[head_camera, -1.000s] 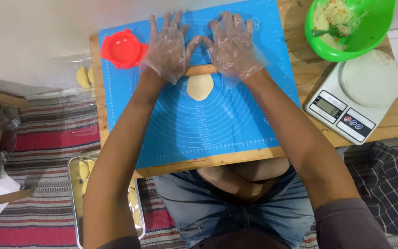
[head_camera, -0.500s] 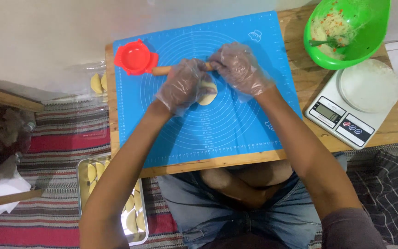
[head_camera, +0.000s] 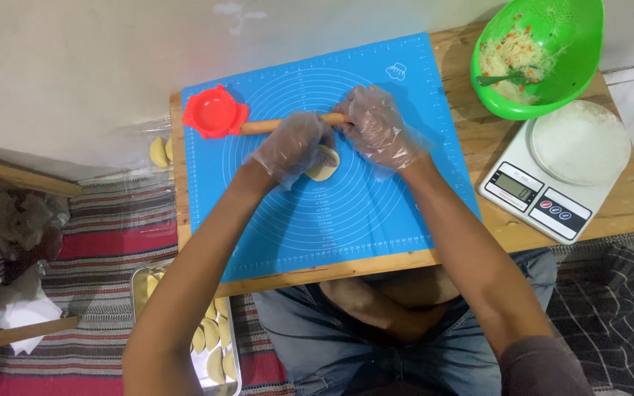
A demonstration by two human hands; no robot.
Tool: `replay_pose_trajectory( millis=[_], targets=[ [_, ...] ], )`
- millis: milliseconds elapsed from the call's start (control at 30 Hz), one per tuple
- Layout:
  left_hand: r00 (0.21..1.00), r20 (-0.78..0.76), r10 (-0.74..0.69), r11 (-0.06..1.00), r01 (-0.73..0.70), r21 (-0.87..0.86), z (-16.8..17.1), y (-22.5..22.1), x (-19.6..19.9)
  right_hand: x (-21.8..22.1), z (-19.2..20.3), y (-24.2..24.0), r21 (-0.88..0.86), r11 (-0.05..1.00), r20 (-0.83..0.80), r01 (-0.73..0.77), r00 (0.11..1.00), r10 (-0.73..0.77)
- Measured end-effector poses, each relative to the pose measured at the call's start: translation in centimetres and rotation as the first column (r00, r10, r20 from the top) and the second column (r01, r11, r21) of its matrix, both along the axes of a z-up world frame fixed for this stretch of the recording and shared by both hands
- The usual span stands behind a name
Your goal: Rolling out dough balls with a rolling pin and shaping them using a plastic mold
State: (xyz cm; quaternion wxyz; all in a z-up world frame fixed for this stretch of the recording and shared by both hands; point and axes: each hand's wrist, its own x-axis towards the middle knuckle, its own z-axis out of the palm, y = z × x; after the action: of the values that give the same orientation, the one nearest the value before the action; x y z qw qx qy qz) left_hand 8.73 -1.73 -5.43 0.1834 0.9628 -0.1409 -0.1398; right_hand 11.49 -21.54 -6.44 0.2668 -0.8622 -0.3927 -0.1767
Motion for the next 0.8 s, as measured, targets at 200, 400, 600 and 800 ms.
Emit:
replay_pose_trajectory(
  millis=[200, 400, 600, 800],
  targets=[
    [0.989, 0.0, -0.147, 0.989, 0.147, -0.02, 5.7, -0.2, -1.7, 0.3, -0.4, 0.0, 0.067, 0.997, 0.058, 0.024, 0.998, -0.027],
    [0.991, -0.133, 0.007, 0.999, -0.014, -0.047, 9.0, -0.4, -3.0, 0.5, -0.3, -1.3, 0.165, 0.985, 0.014, 0.054, 0.998, -0.057],
    [0.988, -0.083, 0.132, 0.922, -0.153, -0.356, 8.8, 2.0, -2.8, -0.5, 1.3, -2.0, 0.121, 0.974, 0.065, 0.19, 0.978, -0.198],
    [0.791, -0.382, 0.477, 0.79, -0.577, -0.209, 10.3, -1.3, -5.3, 0.2, -0.3, -1.8, 0.129, 0.971, 0.192, 0.202, 0.955, -0.225]
  ],
)
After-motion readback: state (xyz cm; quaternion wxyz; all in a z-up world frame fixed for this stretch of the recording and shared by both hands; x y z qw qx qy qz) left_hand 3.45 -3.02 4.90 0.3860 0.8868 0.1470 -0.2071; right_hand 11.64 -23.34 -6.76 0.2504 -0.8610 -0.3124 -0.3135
